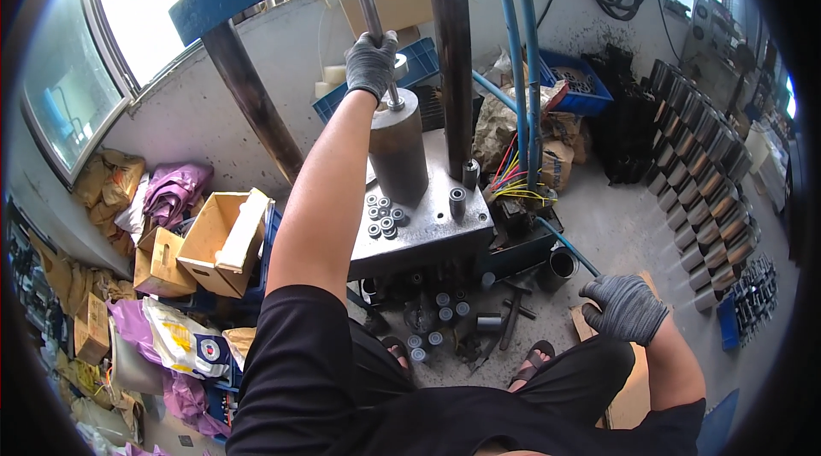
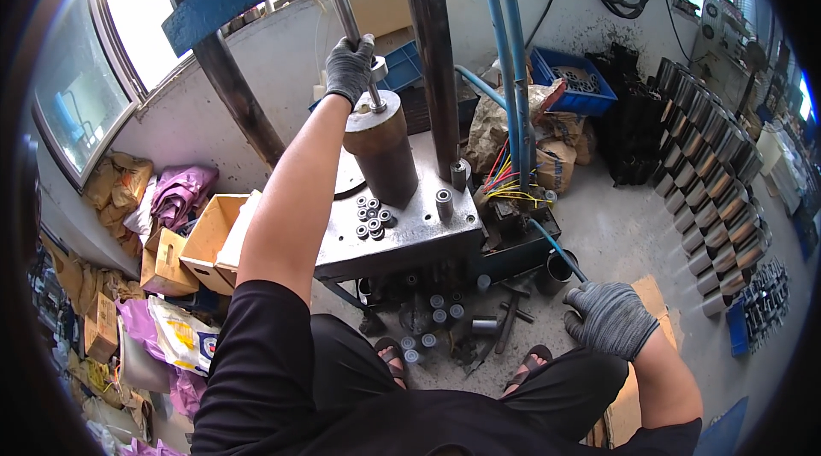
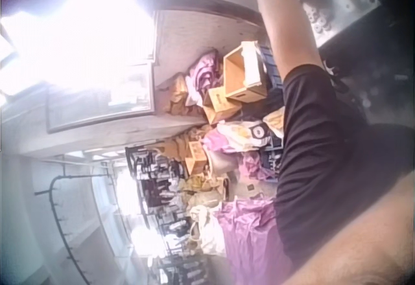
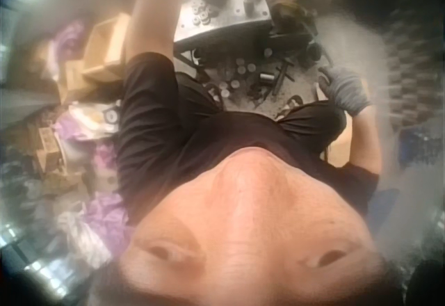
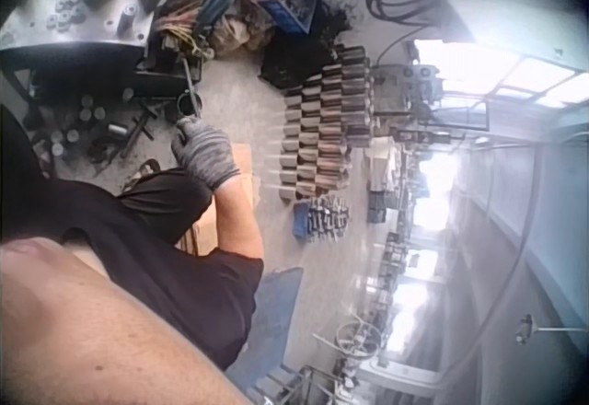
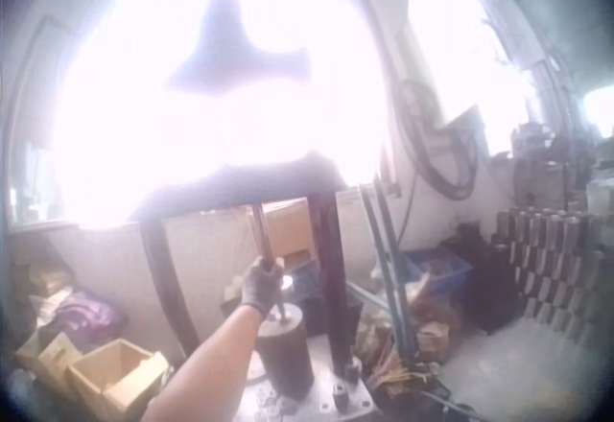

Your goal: The person assembles metal components using a hydraulic press. They place a circular metal part onto a vertical rod, lower the press to seat it, and then place the assembled unit into a blue storage crate.

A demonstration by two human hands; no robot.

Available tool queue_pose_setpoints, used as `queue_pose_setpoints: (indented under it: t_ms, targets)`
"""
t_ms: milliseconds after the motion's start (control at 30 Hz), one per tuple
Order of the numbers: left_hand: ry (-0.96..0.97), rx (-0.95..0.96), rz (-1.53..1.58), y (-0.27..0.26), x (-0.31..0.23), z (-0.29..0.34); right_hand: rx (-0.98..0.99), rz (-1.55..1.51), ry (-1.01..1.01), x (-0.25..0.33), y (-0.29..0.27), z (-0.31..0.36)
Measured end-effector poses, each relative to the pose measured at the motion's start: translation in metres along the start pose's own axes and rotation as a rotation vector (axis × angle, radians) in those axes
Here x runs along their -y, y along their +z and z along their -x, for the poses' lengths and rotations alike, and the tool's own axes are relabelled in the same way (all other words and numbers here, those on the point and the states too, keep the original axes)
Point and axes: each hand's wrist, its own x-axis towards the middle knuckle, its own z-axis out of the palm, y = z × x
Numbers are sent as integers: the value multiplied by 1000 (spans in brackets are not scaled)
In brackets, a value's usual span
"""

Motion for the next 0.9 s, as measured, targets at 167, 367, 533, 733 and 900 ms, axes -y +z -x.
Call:
queue_pose_setpoints:
  t_ms: [167, 367, 533, 733, 900]
  targets:
    - [11, -13, 25, -4, 3, -1, 191, 32, 12, 1, 6, 3]
    - [34, -28, -36, 0, 7, -3, 162, -26, 35, 3, 0, 4]
    - [78, -54, -77, -2, 15, -10, -201, 68, -15, -1, -18, -22]
    - [0, -1, -32, -3, 2, 2, -986, 41, -192, -25, -86, -135]
    - [-17, 15, -5, -2, -3, 3, -959, 6, -166, -36, -93, -154]
